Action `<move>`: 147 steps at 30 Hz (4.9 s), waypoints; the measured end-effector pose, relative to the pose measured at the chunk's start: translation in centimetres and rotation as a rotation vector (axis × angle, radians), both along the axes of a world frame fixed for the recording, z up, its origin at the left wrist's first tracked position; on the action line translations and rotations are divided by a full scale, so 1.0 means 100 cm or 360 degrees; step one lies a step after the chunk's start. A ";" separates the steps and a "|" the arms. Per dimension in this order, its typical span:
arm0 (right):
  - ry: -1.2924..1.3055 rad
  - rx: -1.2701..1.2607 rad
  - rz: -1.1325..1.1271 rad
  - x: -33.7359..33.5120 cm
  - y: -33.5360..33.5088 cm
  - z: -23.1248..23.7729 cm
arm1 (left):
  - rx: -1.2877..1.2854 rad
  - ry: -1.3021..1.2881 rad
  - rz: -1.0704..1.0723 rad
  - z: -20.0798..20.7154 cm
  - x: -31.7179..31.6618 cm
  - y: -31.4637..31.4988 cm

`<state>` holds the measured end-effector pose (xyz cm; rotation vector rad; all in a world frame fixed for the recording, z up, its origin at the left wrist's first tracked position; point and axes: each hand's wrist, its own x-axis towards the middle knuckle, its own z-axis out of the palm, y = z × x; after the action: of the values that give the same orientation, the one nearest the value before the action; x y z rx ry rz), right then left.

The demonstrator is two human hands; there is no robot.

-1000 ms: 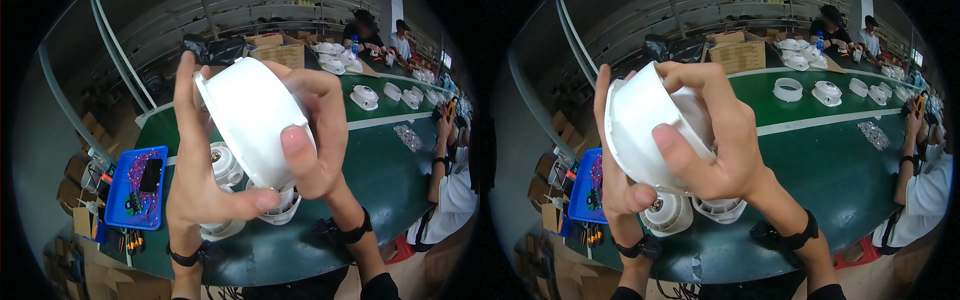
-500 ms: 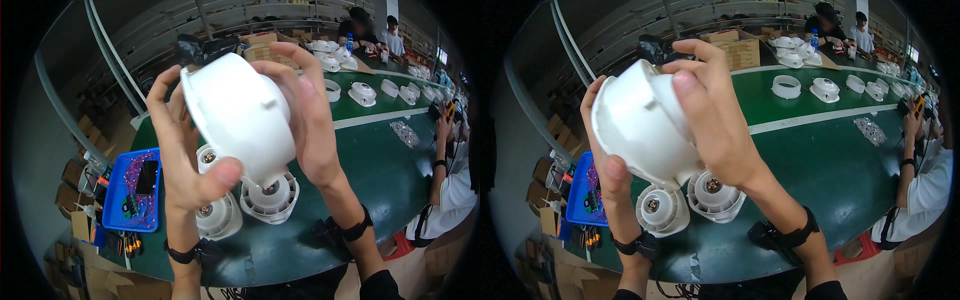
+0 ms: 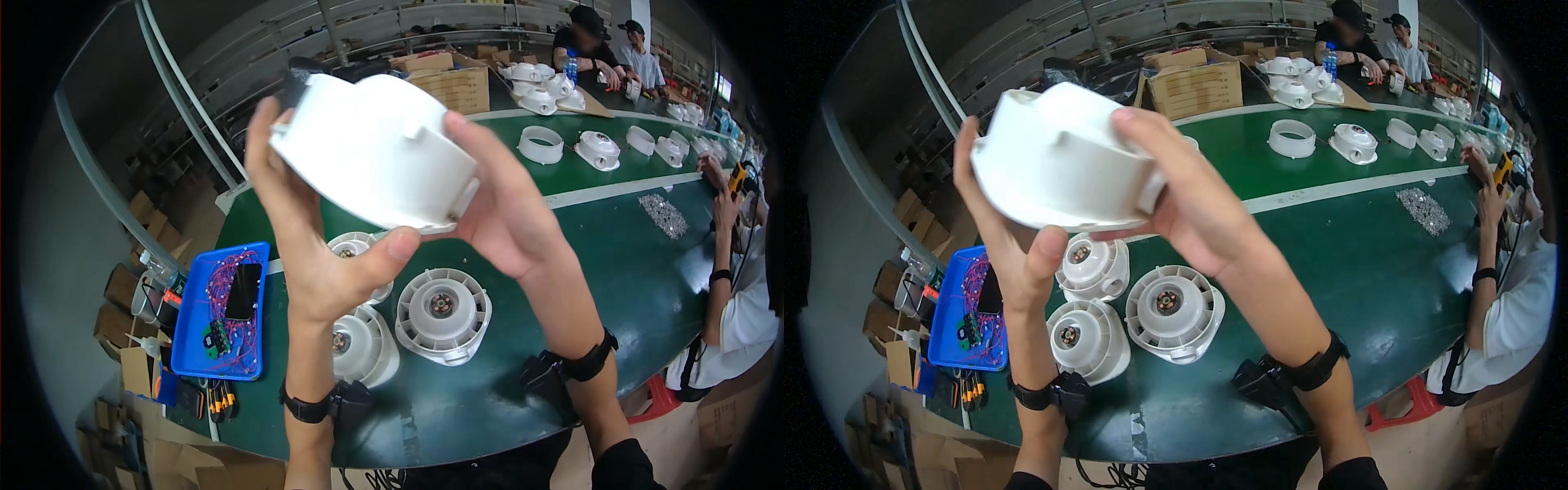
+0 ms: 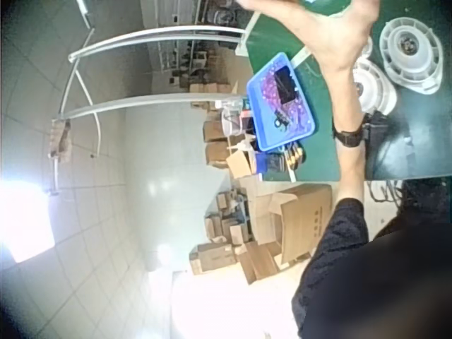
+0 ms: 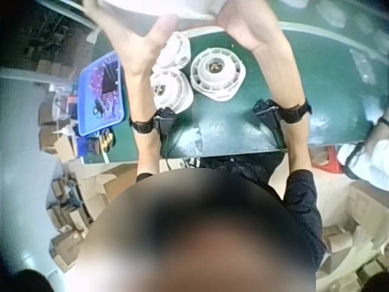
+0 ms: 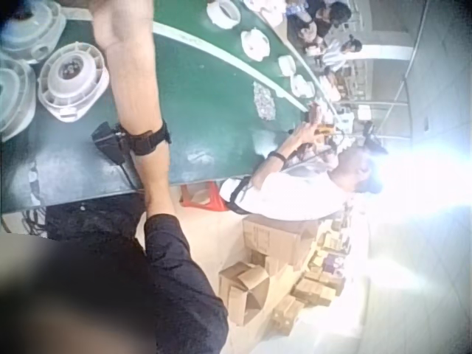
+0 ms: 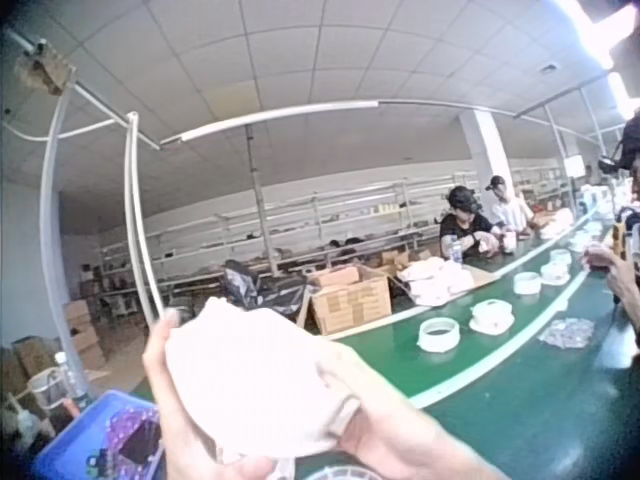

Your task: The person assembles white plastic fan housings by hand on a green assembly table. They pick up a housing shell, insert a motor unit with wires, and fit a top cover, repeating this process for multiple units.

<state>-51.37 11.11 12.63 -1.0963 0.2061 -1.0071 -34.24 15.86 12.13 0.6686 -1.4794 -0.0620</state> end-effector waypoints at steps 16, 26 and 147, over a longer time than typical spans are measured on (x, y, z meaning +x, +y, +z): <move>-0.0104 -0.0196 -0.0389 -0.011 -0.028 -0.011 | 0.0165 0.0033 0.0207 0.011 0.000 0.025; -0.0129 -0.2420 -0.1411 -0.022 -0.012 0.010 | 0.0683 -0.0004 -0.0596 0.011 0.029 0.016; 0.1290 0.0098 -0.0800 0.119 -0.230 -0.129 | 0.1200 -0.0655 0.0207 0.012 0.145 0.046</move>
<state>-39.51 -11.92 -0.32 -1.3841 1.2059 -0.9269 -19.71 20.49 13.28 1.4505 -1.8033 -0.4171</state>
